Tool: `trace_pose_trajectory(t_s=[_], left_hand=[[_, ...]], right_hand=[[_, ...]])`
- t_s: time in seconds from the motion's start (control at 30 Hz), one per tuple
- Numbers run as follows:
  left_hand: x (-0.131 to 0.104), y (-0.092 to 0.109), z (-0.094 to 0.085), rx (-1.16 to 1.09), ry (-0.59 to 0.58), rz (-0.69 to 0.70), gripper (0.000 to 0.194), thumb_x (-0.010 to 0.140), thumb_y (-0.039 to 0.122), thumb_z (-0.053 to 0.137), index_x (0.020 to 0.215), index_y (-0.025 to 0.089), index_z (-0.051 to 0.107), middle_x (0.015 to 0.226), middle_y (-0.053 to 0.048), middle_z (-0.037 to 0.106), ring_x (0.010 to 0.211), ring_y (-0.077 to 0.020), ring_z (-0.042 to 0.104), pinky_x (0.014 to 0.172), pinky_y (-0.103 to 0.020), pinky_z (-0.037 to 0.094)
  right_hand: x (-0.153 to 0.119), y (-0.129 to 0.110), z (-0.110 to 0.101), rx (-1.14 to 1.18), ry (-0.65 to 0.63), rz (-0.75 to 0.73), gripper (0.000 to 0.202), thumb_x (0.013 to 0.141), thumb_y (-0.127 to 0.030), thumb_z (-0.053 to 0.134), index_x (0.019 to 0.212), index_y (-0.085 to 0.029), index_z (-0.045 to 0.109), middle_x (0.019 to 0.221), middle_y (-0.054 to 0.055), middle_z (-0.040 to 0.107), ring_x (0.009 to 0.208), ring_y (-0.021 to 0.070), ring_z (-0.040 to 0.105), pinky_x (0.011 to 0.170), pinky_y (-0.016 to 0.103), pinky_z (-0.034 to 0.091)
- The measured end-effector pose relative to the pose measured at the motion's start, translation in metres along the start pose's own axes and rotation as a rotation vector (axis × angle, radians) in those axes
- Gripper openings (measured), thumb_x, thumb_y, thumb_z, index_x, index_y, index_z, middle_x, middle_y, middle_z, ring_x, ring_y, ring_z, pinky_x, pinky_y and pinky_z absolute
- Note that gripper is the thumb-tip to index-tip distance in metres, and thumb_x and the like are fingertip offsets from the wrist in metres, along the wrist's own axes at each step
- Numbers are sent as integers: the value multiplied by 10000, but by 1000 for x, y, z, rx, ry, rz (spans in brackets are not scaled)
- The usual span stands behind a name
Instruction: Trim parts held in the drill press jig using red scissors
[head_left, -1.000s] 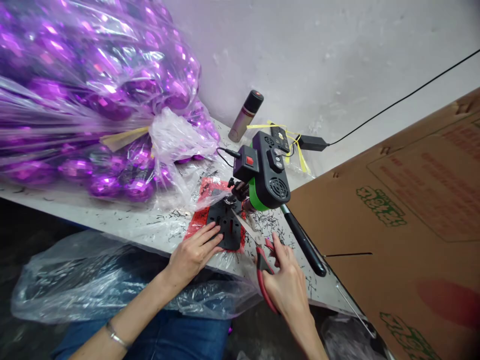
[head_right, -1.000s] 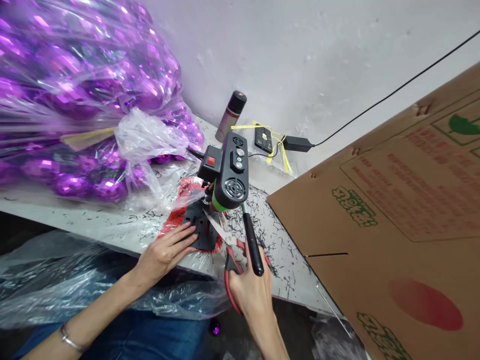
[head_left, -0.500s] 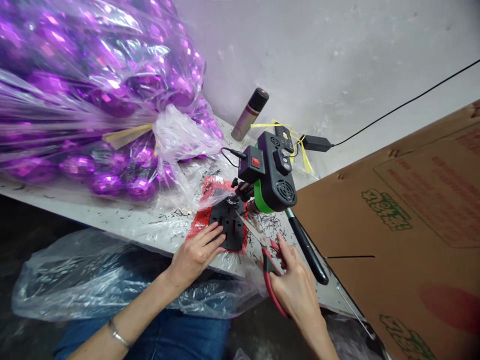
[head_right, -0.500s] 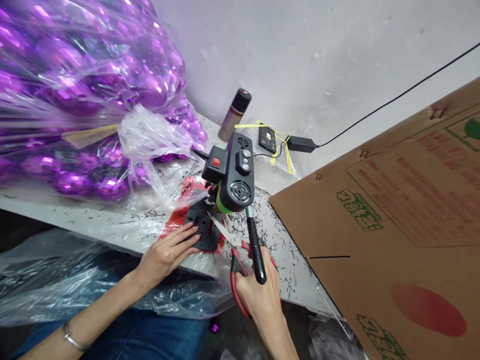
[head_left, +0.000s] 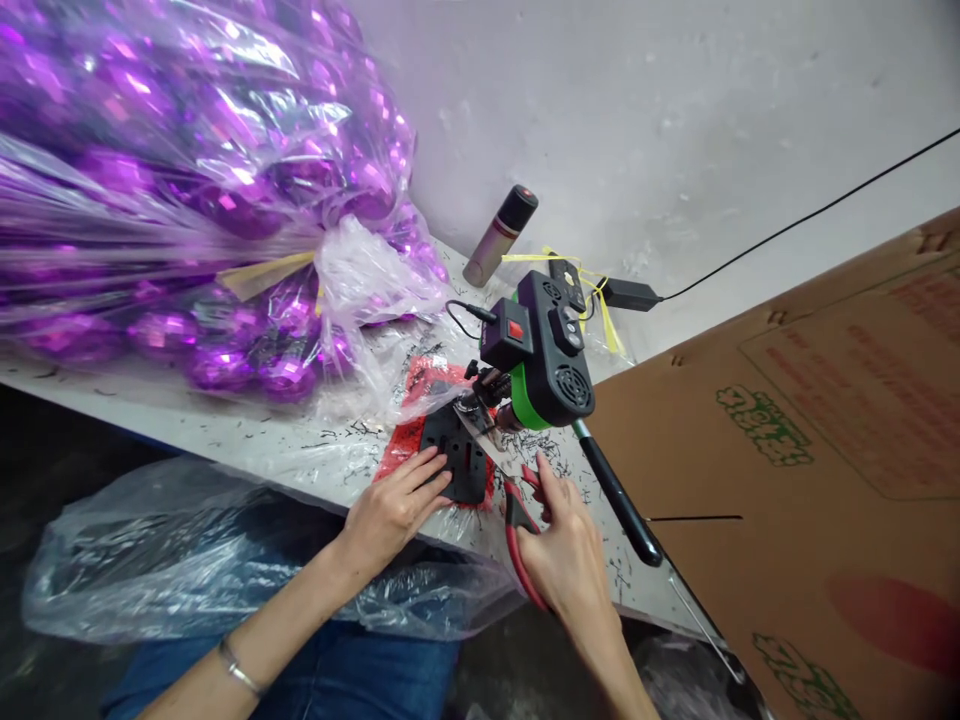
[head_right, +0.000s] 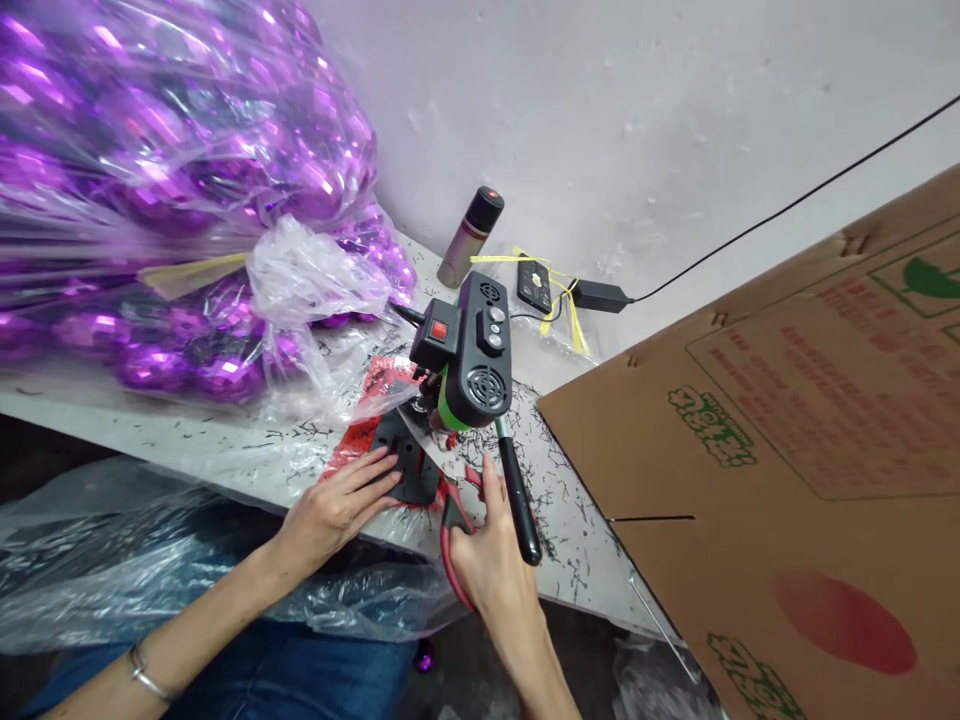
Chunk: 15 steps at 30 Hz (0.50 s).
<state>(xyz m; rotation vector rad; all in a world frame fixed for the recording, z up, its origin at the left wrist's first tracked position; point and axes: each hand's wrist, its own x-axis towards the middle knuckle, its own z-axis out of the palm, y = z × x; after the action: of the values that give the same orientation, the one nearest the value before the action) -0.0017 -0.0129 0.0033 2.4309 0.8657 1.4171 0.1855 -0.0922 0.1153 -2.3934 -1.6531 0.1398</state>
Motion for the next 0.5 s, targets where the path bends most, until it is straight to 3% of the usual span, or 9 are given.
trace_pose_trajectory(t_s=[0.17, 0.37, 0.5], left_hand=[[0, 0, 1, 8, 4, -2, 233, 938, 243, 558, 1091, 111, 674, 1163, -113, 703, 1178, -226, 619, 949, -335, 572], [-1, -2, 1, -16, 8, 5, 240, 939, 239, 557, 1127, 139, 669, 1175, -105, 699, 1182, -227, 617, 952, -351, 573], [-1, -1, 2, -14, 10, -1, 230, 932, 235, 567, 1102, 125, 677, 1166, -110, 703, 1170, -229, 625, 943, -345, 579]], right_hand=[[-9, 10, 1, 5, 16, 65, 704, 757, -296, 510, 1450, -197, 431, 1084, 68, 709, 789, 218, 663, 710, 338, 534], [-3, -1, 7, 16, 36, -4, 701, 766, -298, 504, 1456, -201, 424, 1115, 83, 689, 800, 217, 648, 630, 303, 516], [-10, 9, 4, -6, 68, 26, 679, 761, -296, 521, 1433, -221, 460, 1014, 60, 715, 705, 208, 636, 620, 315, 517]])
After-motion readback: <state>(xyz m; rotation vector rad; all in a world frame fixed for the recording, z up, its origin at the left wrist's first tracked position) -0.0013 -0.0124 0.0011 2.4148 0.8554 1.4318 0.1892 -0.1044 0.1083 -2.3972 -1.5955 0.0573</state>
